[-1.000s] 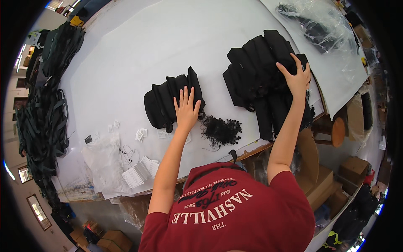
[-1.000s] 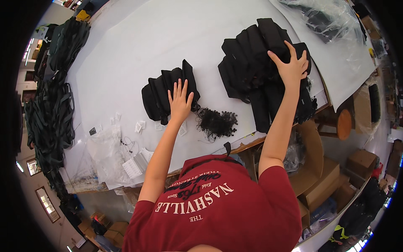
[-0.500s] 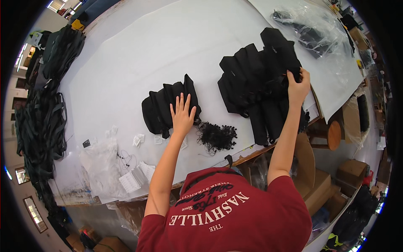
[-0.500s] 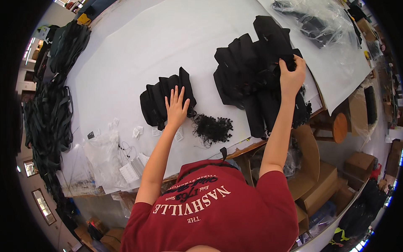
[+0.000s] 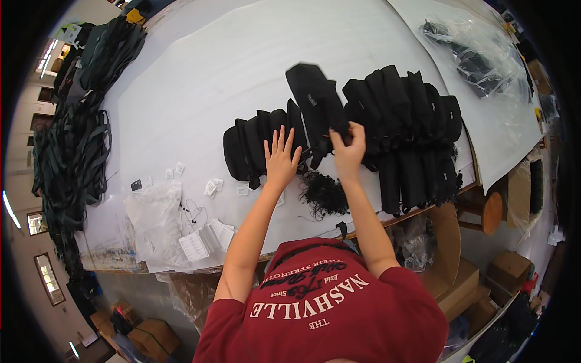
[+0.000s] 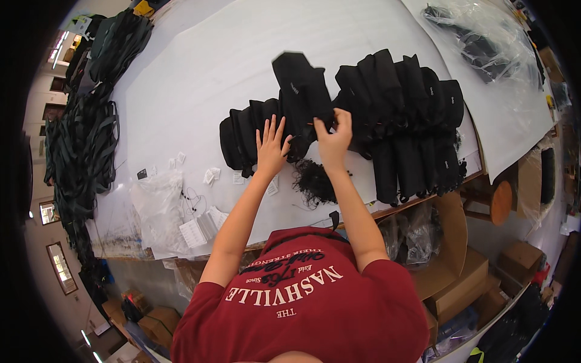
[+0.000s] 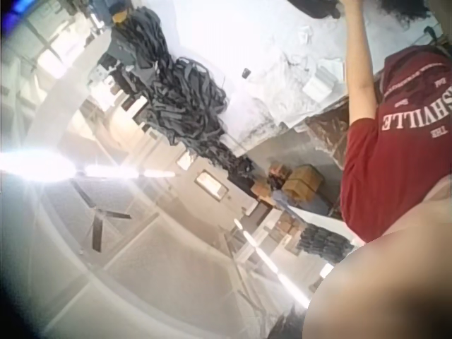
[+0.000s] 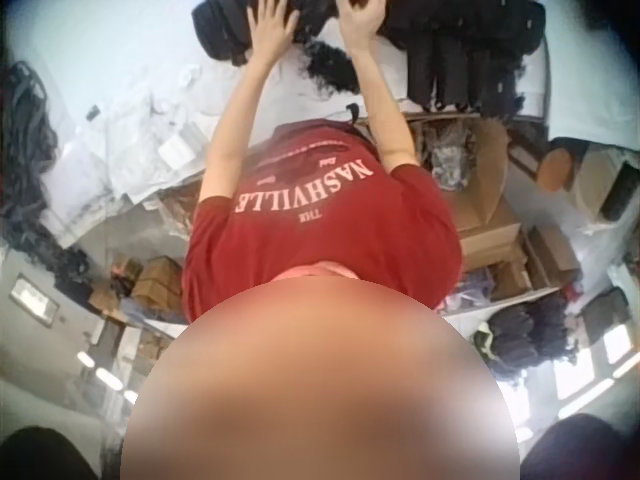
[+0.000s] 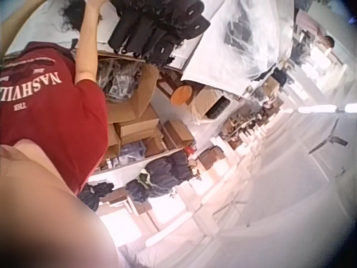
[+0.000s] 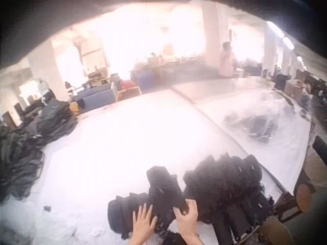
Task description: The recorder is organizing black fabric pouches and placing them into a large cardboard box.
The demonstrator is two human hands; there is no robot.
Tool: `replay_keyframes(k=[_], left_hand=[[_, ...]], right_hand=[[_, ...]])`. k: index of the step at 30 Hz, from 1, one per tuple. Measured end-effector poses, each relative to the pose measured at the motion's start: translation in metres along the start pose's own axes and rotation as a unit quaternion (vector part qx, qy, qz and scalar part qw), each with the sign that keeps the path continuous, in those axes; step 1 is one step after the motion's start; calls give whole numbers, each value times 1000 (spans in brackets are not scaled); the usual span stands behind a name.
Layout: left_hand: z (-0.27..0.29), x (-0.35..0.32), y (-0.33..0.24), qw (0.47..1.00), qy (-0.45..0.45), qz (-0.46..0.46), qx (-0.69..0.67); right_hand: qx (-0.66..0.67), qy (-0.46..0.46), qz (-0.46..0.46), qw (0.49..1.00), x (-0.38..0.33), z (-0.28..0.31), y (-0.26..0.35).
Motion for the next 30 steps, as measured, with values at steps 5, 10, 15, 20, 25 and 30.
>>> replay_keyframes(k=[5, 10, 15, 20, 25, 30], left_hand=[[2, -2, 7, 1000, 2, 19, 4], [15, 5, -12, 998, -37, 4, -41], [11, 12, -26, 996, -2, -48, -76], [4, 4, -19, 998, 9, -47, -37], [5, 1, -14, 998, 17, -49, -29], [6, -3, -7, 999, 2, -43, -8]], right_hand=[[-352, 75, 131, 924, -35, -23, -41], [-423, 173, 173, 872, -37, -39, -32], [-423, 200, 194, 862, -32, -34, -21], [-321, 219, 166, 907, -24, -54, -19], [-293, 185, 193, 918, -24, -71, -31], [-379, 207, 199, 880, -18, -56, -33]])
Point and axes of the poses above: each hand's wrist, its own x-axis towards the middle knuckle, its own z-axis out of the back of the hand, y = z × x, the point moved 6 cm from there along x, towards the middle knuckle, and after that the axes turned 5 degrees about -y, right-handed, at the moved point
